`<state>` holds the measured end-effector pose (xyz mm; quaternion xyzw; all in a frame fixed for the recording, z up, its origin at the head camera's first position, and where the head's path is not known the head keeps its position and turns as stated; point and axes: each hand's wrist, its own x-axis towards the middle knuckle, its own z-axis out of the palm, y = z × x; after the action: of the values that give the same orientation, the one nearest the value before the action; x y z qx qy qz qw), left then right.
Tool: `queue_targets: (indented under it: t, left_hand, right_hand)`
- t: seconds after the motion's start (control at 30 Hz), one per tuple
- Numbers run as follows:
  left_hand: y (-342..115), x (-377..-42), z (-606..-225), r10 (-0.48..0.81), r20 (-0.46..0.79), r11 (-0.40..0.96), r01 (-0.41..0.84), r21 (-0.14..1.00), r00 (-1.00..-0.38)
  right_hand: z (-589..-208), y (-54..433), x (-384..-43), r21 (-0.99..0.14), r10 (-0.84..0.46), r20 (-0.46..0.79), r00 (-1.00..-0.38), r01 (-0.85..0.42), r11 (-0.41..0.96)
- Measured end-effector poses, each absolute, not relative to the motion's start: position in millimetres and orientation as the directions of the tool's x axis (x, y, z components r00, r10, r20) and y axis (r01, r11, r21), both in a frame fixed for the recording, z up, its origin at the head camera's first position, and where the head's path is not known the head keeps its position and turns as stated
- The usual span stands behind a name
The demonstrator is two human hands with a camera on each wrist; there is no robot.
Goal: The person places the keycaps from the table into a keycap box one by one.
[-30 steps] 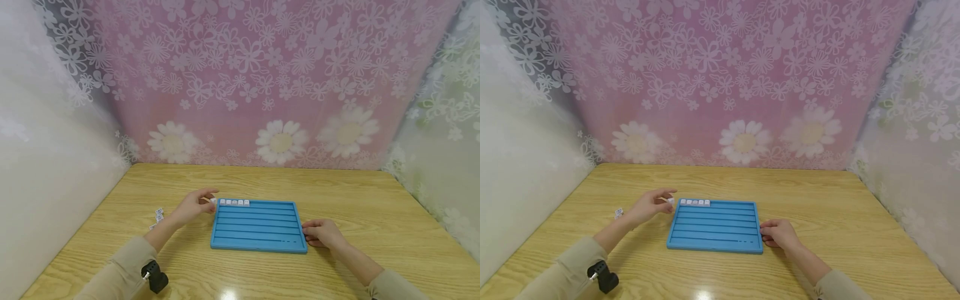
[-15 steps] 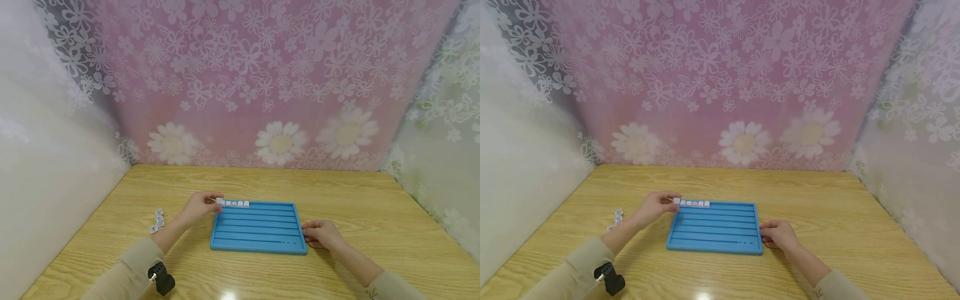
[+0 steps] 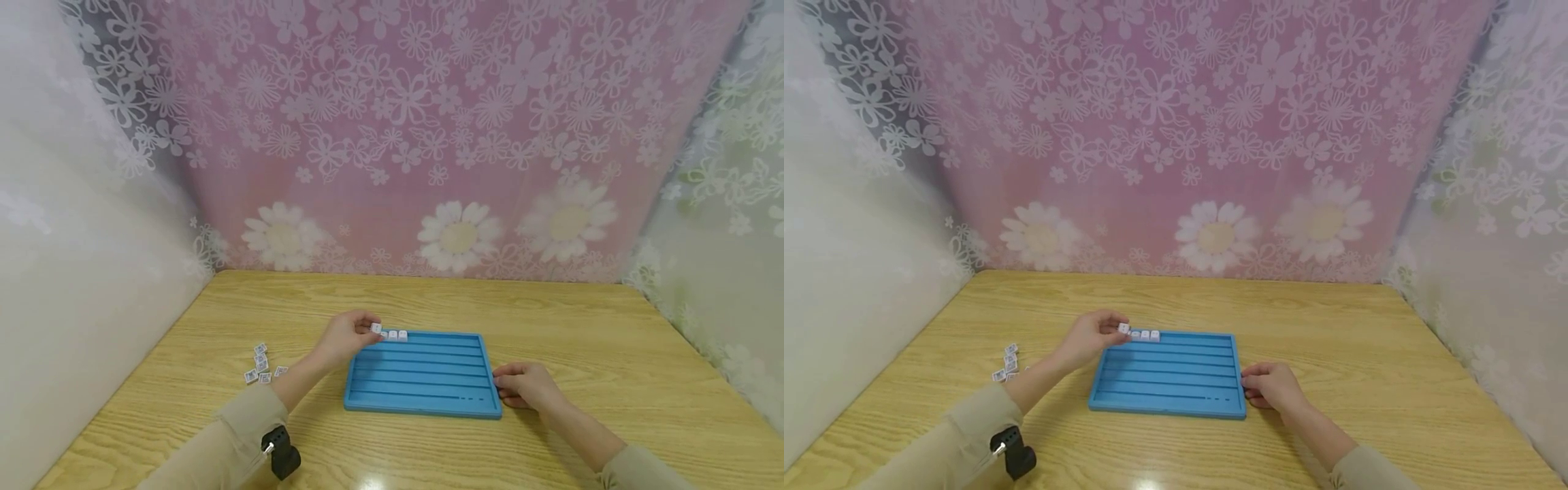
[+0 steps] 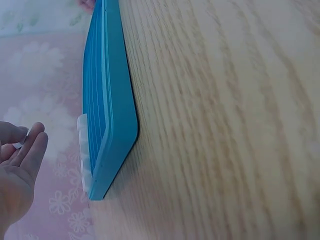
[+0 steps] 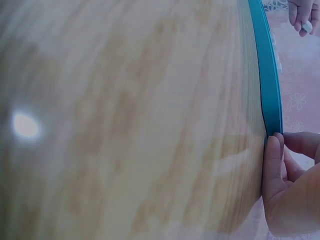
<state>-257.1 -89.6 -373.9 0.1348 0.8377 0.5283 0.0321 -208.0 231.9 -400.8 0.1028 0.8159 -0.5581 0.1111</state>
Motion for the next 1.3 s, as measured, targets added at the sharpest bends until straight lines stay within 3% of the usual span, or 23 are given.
queue_targets:
  t: [0.63, 1.3]
  left_hand:
    - [-61.3, -261.1, -375.2, 0.36, 0.176, 0.55, 0.361, 0.753, -0.916]
    - [-33.9, -283.8, -369.3, 0.467, 0.154, 0.659, 0.459, 0.596, -0.871]
  right_hand:
    - [-403.1, 232.9, -205.7, -0.896, 0.032, -0.281, -0.959, 0.274, 0.348]
    - [-402.2, 231.9, -207.5, -0.89, 0.041, -0.269, -0.962, 0.264, 0.372]
